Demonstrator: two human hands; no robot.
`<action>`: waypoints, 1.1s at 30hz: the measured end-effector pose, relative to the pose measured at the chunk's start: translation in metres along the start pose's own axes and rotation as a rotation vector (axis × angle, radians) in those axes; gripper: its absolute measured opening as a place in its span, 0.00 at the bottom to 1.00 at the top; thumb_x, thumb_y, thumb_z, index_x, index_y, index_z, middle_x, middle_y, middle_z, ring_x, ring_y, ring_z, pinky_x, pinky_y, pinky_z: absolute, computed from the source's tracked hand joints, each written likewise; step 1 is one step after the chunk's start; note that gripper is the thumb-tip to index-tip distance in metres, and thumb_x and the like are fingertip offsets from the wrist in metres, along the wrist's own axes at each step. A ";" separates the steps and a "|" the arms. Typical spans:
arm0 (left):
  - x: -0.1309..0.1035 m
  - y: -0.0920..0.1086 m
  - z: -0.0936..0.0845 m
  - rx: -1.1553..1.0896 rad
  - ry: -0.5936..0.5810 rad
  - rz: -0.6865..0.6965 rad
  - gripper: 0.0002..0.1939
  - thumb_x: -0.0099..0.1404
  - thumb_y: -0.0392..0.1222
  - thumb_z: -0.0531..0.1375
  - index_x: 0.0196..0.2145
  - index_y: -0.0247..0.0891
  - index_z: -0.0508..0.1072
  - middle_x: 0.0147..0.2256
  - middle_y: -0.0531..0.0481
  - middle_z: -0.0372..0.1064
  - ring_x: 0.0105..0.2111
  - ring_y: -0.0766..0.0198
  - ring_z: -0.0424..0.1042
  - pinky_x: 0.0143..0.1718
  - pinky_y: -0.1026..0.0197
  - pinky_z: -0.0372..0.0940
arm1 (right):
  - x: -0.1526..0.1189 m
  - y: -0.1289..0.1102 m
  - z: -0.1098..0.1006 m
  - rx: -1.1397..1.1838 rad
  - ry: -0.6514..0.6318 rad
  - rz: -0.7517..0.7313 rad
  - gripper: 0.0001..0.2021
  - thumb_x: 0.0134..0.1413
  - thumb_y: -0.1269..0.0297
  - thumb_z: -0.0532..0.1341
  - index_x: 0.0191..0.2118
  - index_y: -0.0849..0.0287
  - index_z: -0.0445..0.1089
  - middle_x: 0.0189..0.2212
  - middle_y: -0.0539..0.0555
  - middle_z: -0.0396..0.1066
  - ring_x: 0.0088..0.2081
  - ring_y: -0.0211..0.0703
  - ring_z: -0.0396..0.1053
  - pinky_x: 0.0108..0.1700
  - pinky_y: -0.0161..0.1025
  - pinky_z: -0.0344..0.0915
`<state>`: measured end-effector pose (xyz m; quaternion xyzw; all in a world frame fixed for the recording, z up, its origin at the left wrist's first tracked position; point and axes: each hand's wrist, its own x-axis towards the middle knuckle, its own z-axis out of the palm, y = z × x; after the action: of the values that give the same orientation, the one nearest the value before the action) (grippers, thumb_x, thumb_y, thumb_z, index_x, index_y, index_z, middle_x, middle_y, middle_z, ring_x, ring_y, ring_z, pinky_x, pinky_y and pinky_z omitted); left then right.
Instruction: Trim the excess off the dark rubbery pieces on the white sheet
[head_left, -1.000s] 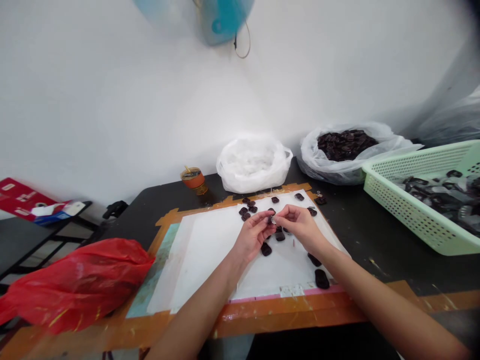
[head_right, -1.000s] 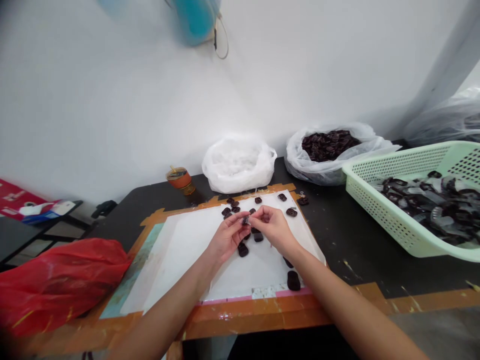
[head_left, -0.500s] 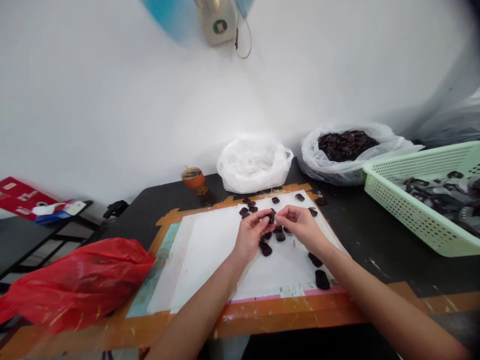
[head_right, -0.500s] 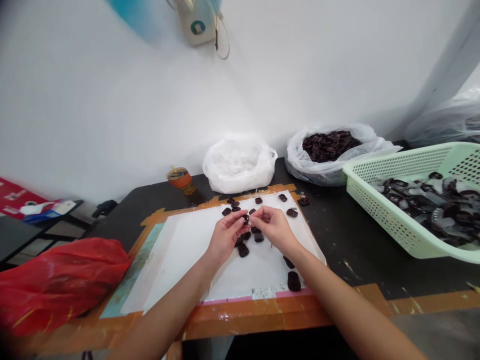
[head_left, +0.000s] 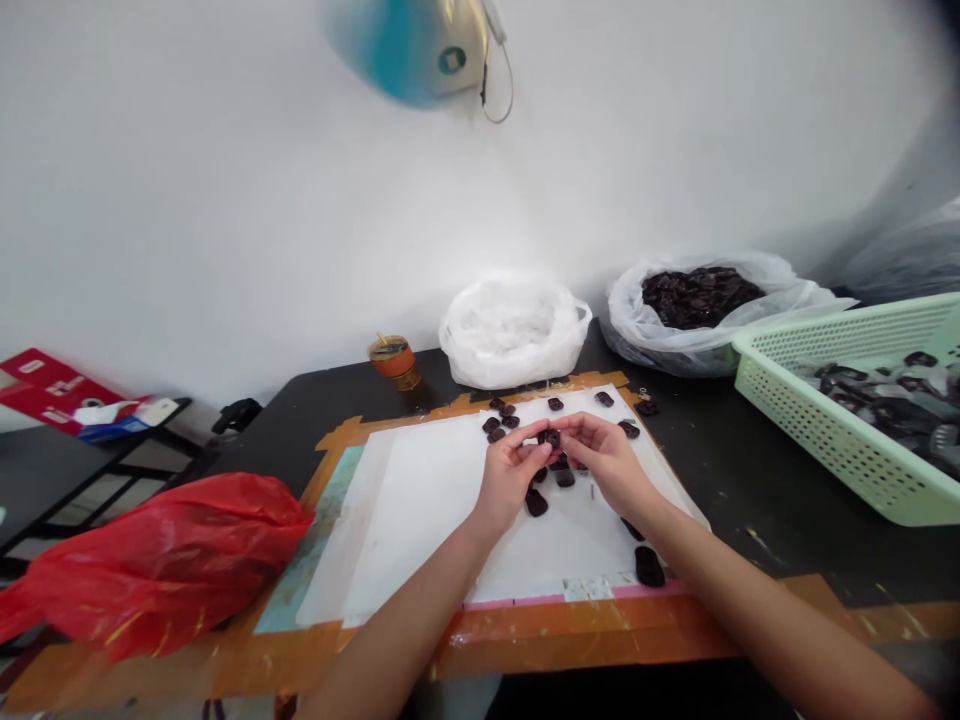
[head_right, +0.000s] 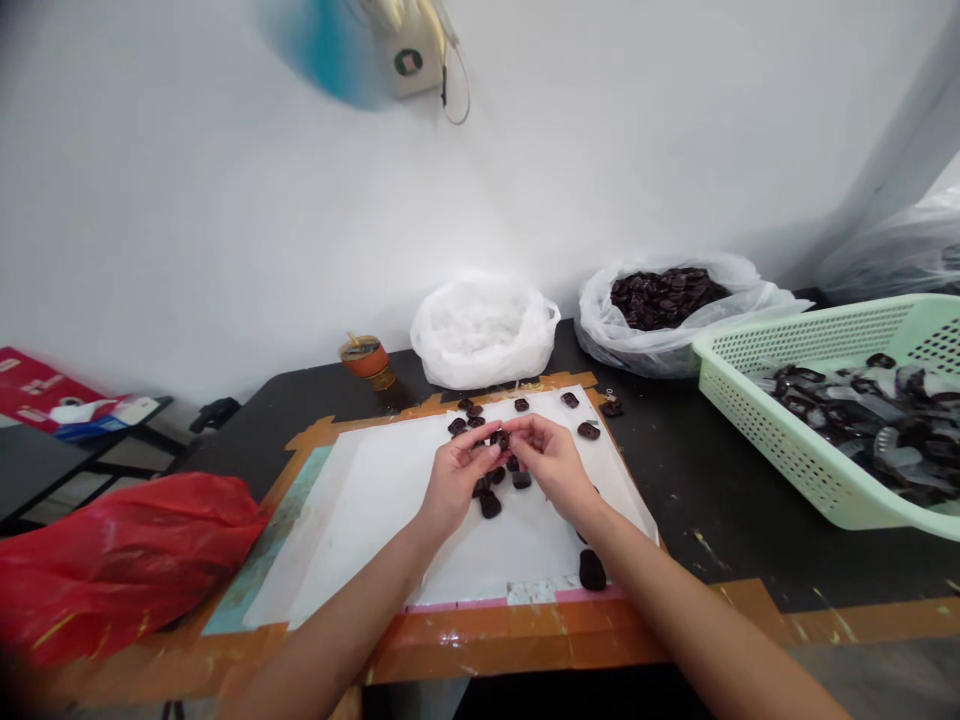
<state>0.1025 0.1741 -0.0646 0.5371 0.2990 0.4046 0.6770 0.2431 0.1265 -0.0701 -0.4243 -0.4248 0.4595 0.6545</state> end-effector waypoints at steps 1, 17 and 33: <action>0.000 0.000 0.000 0.023 0.012 0.015 0.22 0.54 0.41 0.67 0.47 0.35 0.73 0.37 0.46 0.75 0.36 0.62 0.74 0.45 0.58 0.70 | 0.000 0.000 0.001 0.011 0.000 0.003 0.12 0.49 0.62 0.65 0.39 0.61 0.70 0.26 0.51 0.68 0.25 0.34 0.63 0.26 0.31 0.59; -0.002 0.006 -0.003 0.533 0.119 0.321 0.03 0.56 0.36 0.60 0.26 0.34 0.71 0.39 0.46 0.63 0.32 0.67 0.68 0.29 0.67 0.65 | -0.004 -0.005 -0.001 -0.394 -0.185 -0.206 0.14 0.54 0.65 0.60 0.48 0.56 0.71 0.41 0.56 0.70 0.38 0.42 0.68 0.37 0.37 0.66; 0.006 0.009 -0.014 0.333 0.084 0.245 0.08 0.62 0.40 0.57 0.29 0.37 0.61 0.34 0.48 0.72 0.32 0.66 0.71 0.36 0.63 0.66 | 0.000 -0.008 -0.008 -0.519 -0.136 -0.117 0.09 0.48 0.69 0.60 0.38 0.60 0.71 0.30 0.52 0.72 0.26 0.37 0.64 0.29 0.35 0.61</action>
<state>0.0919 0.1873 -0.0588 0.6567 0.3221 0.4509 0.5115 0.2523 0.1235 -0.0646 -0.5208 -0.5950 0.3239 0.5194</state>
